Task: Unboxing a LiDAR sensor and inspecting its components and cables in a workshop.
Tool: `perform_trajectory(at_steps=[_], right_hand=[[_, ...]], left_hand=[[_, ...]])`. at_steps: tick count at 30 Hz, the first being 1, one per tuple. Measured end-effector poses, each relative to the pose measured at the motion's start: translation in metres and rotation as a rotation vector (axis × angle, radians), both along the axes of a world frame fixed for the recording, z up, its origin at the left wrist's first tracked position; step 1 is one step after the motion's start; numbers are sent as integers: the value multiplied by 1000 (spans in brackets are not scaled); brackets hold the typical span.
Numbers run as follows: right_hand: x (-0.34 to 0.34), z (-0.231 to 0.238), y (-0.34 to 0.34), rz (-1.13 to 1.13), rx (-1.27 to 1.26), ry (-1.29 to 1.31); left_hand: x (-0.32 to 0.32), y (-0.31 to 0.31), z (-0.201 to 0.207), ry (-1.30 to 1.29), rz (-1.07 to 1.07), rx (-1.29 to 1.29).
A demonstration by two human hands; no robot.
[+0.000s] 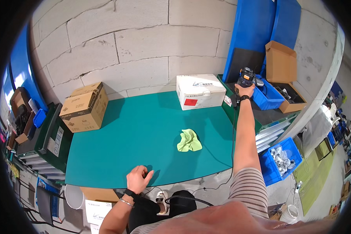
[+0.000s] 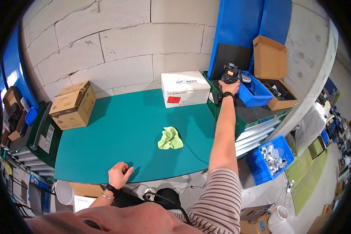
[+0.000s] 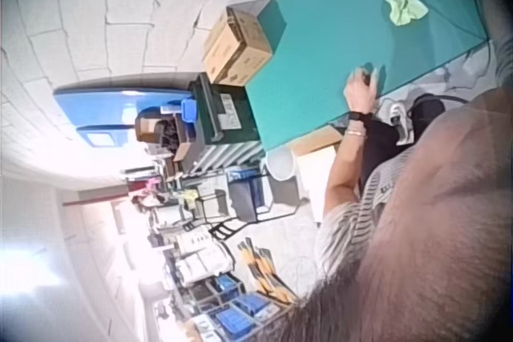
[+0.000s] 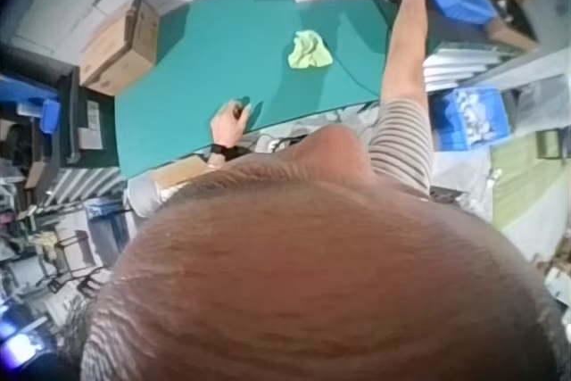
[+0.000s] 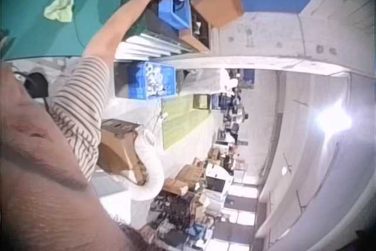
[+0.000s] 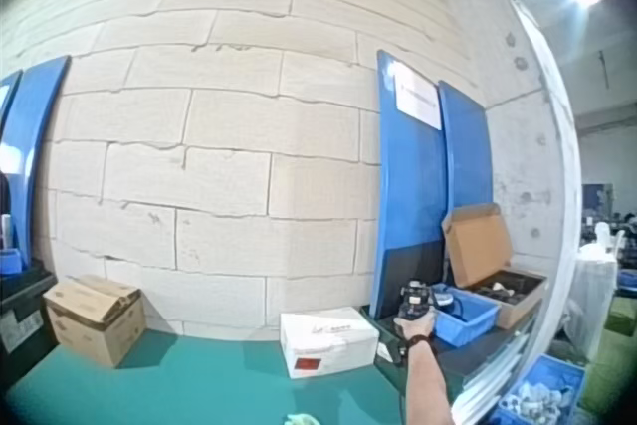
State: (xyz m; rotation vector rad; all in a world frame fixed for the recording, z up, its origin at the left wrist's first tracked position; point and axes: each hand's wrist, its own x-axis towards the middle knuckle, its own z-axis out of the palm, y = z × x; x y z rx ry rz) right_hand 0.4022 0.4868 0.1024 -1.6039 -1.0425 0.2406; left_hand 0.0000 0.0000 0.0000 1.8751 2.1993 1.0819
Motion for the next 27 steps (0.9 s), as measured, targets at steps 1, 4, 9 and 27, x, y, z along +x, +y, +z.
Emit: perform_trajectory(at_steps=[1, 4, 9, 27], right_hand=[[3, 0, -2, 14, 18, -4], [-17, 15, -14, -3, -78, -4], [-7, 35, -30, -59, -285, -89], [-134, -73, -438, 1962, 4, -517]], left_hand=[[1, -1, 1, 0, -7, 2], [-8, 4, 4, 26, 0, 22], [-1, 7, -1, 57, 7, 6], [-3, 4, -13, -375, 1, 87]])
